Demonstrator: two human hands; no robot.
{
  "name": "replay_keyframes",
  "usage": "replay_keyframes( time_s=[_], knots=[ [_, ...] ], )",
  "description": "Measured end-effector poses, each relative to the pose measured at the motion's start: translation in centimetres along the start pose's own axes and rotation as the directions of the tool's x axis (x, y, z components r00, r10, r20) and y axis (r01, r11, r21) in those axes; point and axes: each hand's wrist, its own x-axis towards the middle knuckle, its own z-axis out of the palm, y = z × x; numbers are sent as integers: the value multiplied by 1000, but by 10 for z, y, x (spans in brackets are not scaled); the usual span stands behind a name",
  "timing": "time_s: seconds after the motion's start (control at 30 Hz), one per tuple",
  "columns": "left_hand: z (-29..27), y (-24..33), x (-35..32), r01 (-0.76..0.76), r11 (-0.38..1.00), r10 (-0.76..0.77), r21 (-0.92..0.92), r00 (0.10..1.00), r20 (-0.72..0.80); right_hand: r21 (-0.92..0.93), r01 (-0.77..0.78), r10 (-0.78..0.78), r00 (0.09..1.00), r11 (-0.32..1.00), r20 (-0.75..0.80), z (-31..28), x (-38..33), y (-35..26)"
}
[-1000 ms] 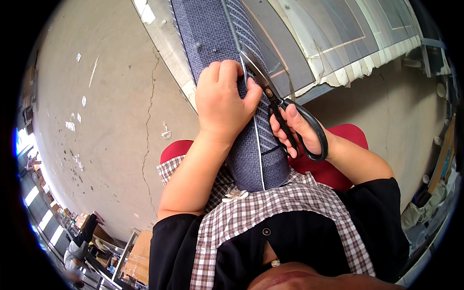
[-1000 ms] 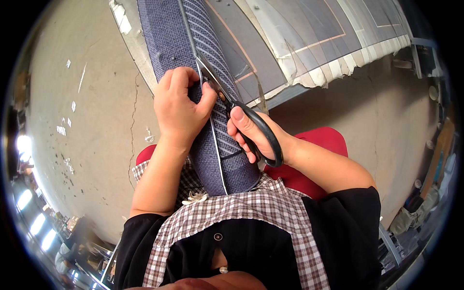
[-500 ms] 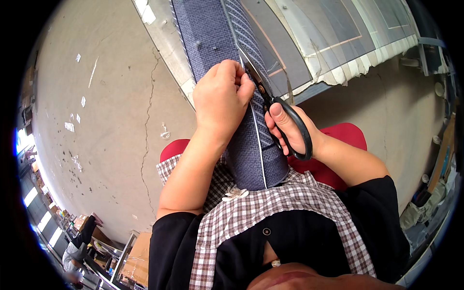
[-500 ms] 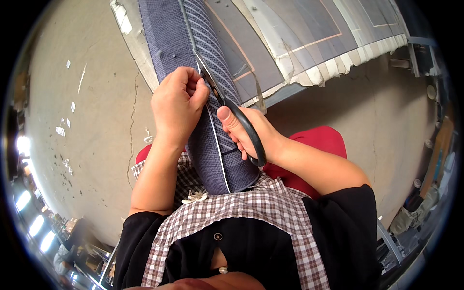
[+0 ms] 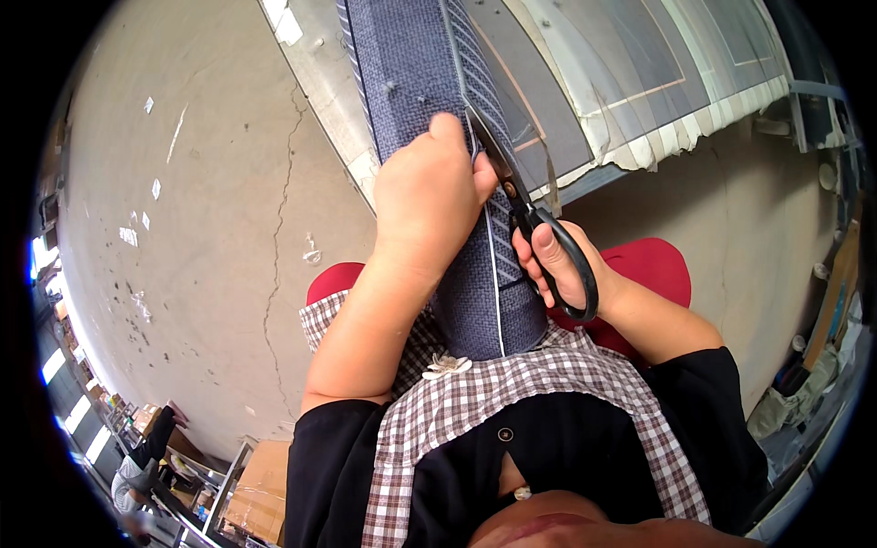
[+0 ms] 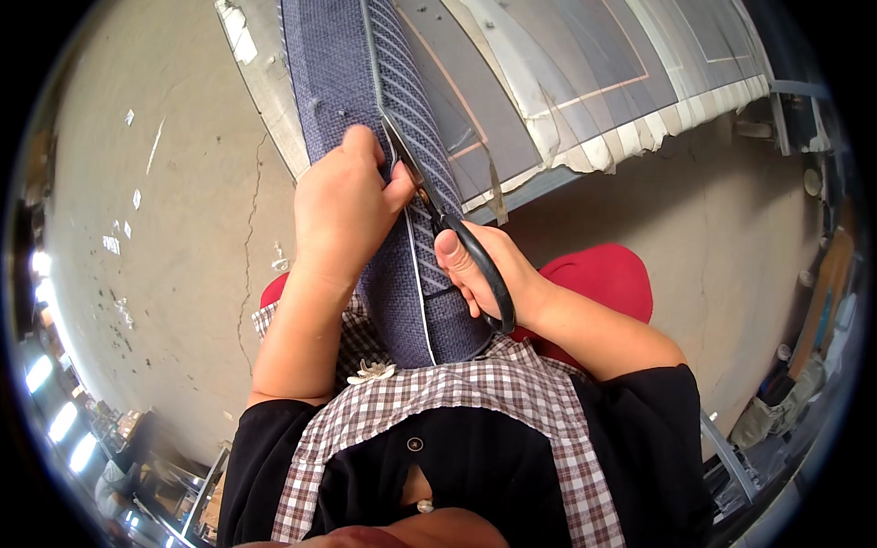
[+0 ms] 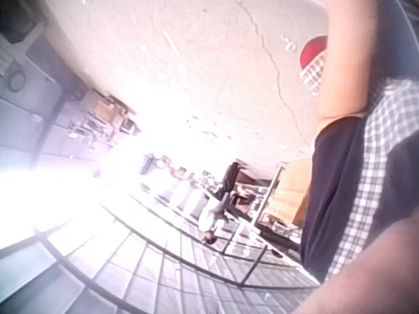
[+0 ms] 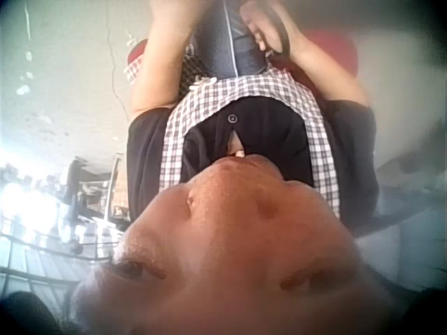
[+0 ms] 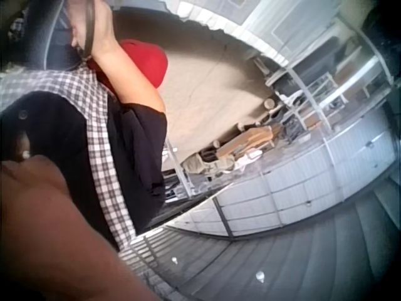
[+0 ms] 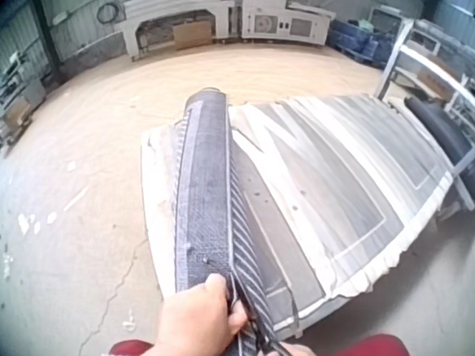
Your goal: The person uses large shears to trim the edge of a roll of patterned blue and gray rubberized material. They hold the material with one hand while making precise cuts along the length of the roll.
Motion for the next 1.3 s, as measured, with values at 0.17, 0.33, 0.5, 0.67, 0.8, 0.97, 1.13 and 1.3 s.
replay_keyframes(
  time_s=[0.17, 0.33, 0.5, 0.67, 0.8, 0.97, 1.13, 1.3],
  knots=[
    [-3, -13, 5, -112, 987, 114, -117, 993, 14, 122, -73, 74, 997, 990, -4, -2, -1, -12],
    [-3, -19, 6, -153, 959, 156, -240, 988, -7, 70, -45, 48, 998, 997, -34, 0, 3, -16],
    [1, -19, 6, -179, 954, 177, -242, 984, -31, 33, -50, 53, 994, 998, -95, 5, 9, -16],
    [0, -18, 7, -180, 948, 178, -262, 983, -31, -54, -44, 40, 997, 998, -66, 1, 11, -8],
    [2, -13, 5, -125, 969, 123, -211, 992, -24, -18, -11, 11, 1000, 1000, -26, 6, -6, -7],
    [5, -17, 6, -78, 987, 81, -139, 997, 19, 190, 54, -31, 992, 980, -123, -7, -46, 3],
    [12, -9, 2, -126, 971, 118, -204, 992, -53, 285, 306, -269, 949, 908, -163, -50, -49, -2],
    [15, -8, 2, -145, 974, 128, -176, 986, -106, 204, -17, -20, 984, 979, 178, -30, -21, -7]
  ],
)
